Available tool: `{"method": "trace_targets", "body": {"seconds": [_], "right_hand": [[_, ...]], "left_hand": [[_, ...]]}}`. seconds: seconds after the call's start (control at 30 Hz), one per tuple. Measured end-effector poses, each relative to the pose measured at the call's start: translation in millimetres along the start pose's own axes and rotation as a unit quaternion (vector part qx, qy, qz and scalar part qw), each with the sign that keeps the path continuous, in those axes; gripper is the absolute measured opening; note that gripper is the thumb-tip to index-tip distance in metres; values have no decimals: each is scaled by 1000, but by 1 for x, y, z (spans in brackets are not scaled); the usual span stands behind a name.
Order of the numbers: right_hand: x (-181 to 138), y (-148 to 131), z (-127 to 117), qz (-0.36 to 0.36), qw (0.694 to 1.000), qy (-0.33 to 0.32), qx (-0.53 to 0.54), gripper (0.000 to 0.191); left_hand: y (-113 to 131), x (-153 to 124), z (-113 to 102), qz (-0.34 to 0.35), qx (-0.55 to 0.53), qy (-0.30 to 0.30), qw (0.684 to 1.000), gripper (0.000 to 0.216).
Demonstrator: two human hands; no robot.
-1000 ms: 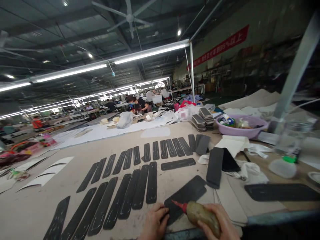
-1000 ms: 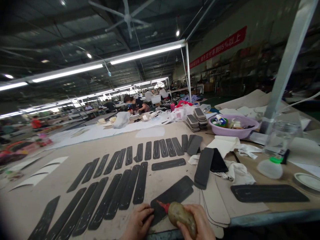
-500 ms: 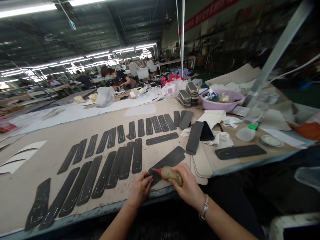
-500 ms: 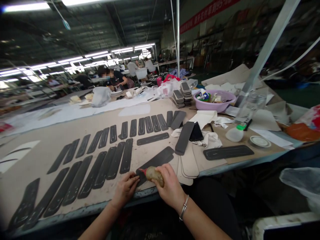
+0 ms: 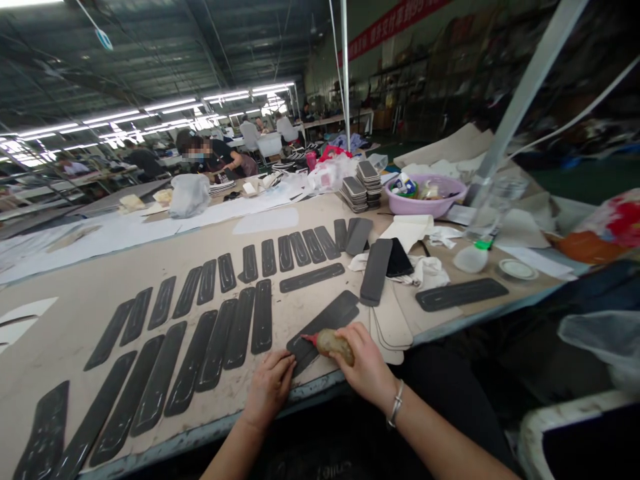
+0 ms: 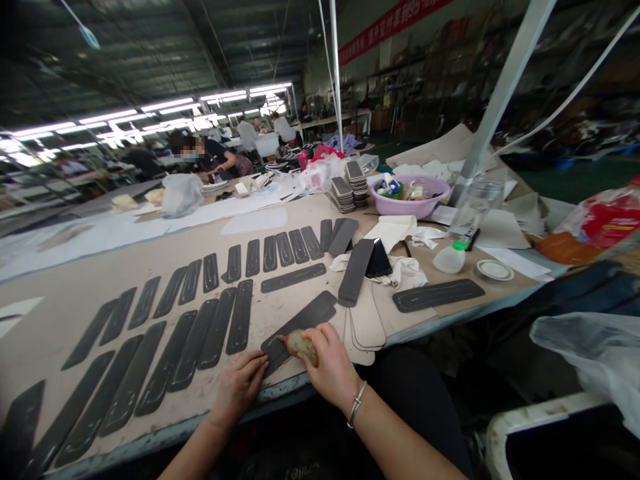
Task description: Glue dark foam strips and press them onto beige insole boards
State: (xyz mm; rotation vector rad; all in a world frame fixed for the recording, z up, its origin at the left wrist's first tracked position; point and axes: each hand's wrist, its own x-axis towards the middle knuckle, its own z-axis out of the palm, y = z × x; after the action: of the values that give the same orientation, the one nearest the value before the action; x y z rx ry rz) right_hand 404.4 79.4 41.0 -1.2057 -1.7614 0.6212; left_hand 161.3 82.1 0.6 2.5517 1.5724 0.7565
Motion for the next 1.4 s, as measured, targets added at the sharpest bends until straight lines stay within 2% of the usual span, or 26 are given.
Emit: {"method": "trace_targets", "body": {"seconds": [0.2, 0.47, 0.7, 0.8, 0.93, 1.07, 1.23, 1.4], "right_hand": [[5, 20, -16, 13, 997, 60, -56, 29], [19, 48, -32, 22, 979, 152, -133, 29], [22, 51, -37, 23, 967, 199, -159, 28], [16, 39, -31, -3, 979, 182, -91, 30], [3, 17, -12, -23, 996, 85, 1, 32], [-3, 2, 4, -27, 999, 13, 39, 36], [-2, -6, 4, -7, 999, -20, 43, 35], [-8, -9, -5, 13, 999, -25, 41, 33]], "left_hand": [[-4, 0, 3, 33, 7, 32, 999, 18], [-6, 1, 4, 50, 15, 36, 998, 16], [-4, 2, 3, 41, 13, 38, 998, 16], [-2, 1, 1, 29, 5, 28, 999, 18], [0, 1, 0, 20, -9, 20, 1000, 19], [0, 1, 1, 8, -15, 19, 1000, 18], [-1, 0, 2, 12, -16, 15, 1000, 18], [-1, 0, 2, 11, -17, 17, 1000, 18]]}}
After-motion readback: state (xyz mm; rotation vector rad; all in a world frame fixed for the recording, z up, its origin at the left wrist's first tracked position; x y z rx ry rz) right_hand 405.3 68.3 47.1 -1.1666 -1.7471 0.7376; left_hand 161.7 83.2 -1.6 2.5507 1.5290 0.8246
